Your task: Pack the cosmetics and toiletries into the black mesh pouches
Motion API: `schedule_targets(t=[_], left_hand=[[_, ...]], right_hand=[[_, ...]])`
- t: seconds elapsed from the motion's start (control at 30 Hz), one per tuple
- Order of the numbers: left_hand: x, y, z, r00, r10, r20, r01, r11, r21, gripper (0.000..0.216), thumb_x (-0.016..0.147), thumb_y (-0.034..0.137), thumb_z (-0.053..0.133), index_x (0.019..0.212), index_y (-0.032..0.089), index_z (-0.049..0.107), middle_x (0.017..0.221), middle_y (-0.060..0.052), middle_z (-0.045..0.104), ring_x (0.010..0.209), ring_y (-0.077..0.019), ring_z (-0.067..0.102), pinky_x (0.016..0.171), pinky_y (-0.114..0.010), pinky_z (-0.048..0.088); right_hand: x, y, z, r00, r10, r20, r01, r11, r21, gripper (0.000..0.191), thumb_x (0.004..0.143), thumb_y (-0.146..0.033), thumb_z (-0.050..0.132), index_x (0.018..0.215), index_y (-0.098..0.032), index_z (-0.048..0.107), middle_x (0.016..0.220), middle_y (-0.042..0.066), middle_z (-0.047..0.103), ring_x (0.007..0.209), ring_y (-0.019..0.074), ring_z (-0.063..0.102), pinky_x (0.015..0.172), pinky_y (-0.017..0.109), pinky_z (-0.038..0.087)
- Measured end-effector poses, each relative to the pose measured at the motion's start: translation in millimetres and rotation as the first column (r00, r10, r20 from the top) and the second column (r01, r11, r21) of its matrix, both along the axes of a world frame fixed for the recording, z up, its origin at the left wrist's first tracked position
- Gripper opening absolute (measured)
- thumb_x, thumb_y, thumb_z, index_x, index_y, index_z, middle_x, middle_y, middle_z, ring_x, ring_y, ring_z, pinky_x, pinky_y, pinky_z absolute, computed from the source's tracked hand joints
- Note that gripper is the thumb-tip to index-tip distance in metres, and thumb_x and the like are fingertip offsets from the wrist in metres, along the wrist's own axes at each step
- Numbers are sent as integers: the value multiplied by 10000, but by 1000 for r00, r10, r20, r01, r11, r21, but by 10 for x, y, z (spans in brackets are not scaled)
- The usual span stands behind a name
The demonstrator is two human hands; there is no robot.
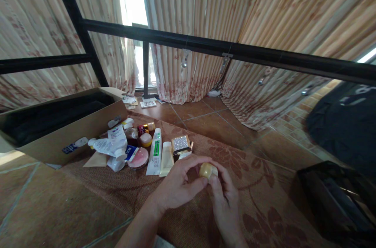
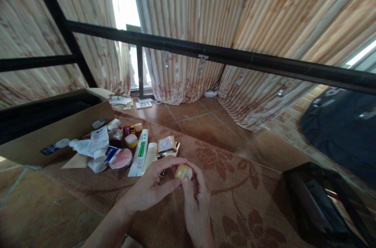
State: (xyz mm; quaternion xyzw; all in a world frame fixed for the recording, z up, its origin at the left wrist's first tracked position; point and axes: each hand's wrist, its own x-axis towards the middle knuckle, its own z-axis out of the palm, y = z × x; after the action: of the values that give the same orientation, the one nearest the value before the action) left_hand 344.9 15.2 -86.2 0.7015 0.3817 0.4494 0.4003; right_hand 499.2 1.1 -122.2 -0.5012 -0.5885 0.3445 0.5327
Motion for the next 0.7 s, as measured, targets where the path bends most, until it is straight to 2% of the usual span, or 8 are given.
schedule_targets(t=[0.13,0.27,0.5,0.63,0.7], left_hand=[[-6,-4,53,1000,-12,-13,12,1000,-13,347,855,253,619,1201,225,602,1104,-39,663,994,-177,584,898,-307,441],[-6,-4,78,999,-32,-35,31,999,-19,315,865,246,602,1179,219,616,1102,-38,667,994,-178,581,917,-312,430],[13,-10,30,999,-4,-48,4,1000,0,351,841,264,634,1190,231,605,1018,-38,670,870,-162,589,781,-276,464],[-26,2,-24,994,74,-75,-72,997,27,367,851,308,616,1203,207,588,940,-41,652,803,-150,583,724,-263,473],[-80,27,-35,985,153,-78,-149,987,55,374,858,292,598,1217,191,574,940,-48,645,791,-148,585,722,-266,480]], right_hand=[[3,-6,11,1000,-23,3,23,999,-35,305,919,-431,485,1112,-246,634,1126,54,681,981,199,649,806,293,533],[-6,10,28,1000,-17,-16,17,999,-43,323,915,-448,479,1082,-230,648,1096,59,697,886,191,668,723,269,538],[16,17,-23,997,-48,-57,44,997,-70,340,886,-477,514,1078,-232,651,1161,55,682,1002,204,650,814,277,521],[48,63,-101,996,-69,52,75,987,-139,450,831,-546,547,1147,-238,634,1181,69,678,1061,243,637,828,312,521],[63,115,-194,979,-85,187,126,968,-216,530,773,-595,583,1158,-235,634,1099,82,711,979,261,666,762,325,533]])
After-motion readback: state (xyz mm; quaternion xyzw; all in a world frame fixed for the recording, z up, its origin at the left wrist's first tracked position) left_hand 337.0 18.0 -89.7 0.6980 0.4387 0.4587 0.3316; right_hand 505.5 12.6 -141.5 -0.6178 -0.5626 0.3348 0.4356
